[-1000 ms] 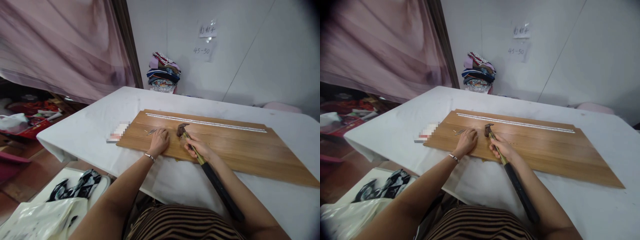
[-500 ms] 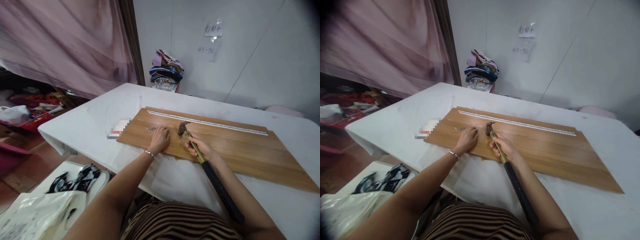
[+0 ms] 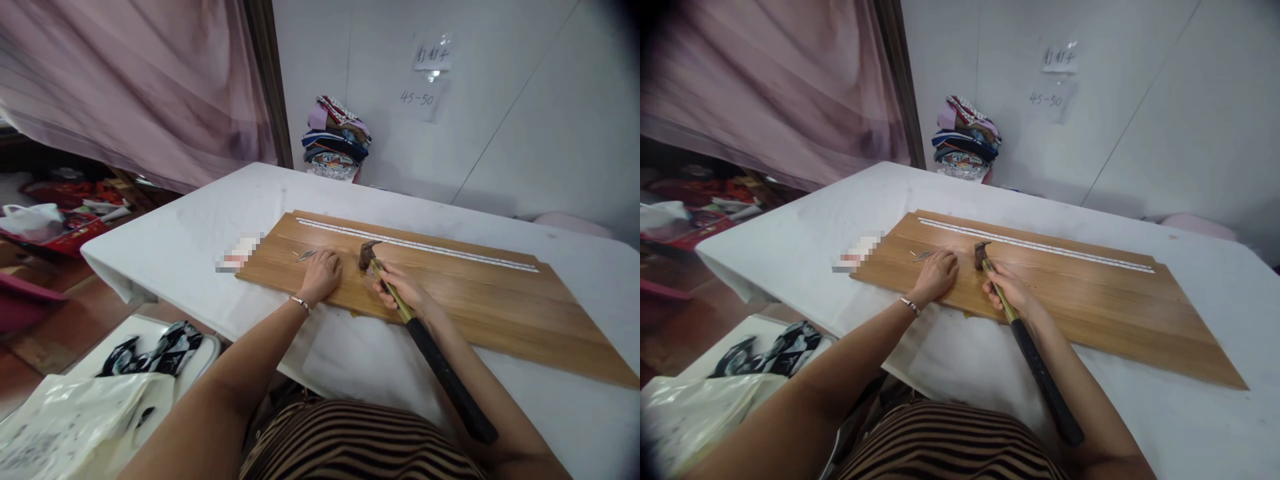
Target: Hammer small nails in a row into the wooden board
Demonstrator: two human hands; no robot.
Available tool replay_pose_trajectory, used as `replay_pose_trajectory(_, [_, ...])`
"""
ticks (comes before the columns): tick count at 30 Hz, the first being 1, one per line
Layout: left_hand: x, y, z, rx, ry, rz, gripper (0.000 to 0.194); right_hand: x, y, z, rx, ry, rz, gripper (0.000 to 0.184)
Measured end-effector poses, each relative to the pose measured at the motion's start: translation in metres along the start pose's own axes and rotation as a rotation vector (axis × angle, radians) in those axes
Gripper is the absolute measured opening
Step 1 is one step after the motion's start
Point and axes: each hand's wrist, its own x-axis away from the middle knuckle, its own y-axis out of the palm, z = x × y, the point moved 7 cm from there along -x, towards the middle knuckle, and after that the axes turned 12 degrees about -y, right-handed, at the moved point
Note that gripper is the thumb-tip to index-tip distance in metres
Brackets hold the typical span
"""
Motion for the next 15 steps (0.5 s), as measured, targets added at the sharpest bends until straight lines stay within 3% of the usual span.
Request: replay_pose_trajectory(15, [-0.0007, 0.0005, -0.0016, -0.003, 0.003, 0.009, 0.024, 0.001, -0.0016, -0.0013, 0.036, -0.017, 0.022, 0.05])
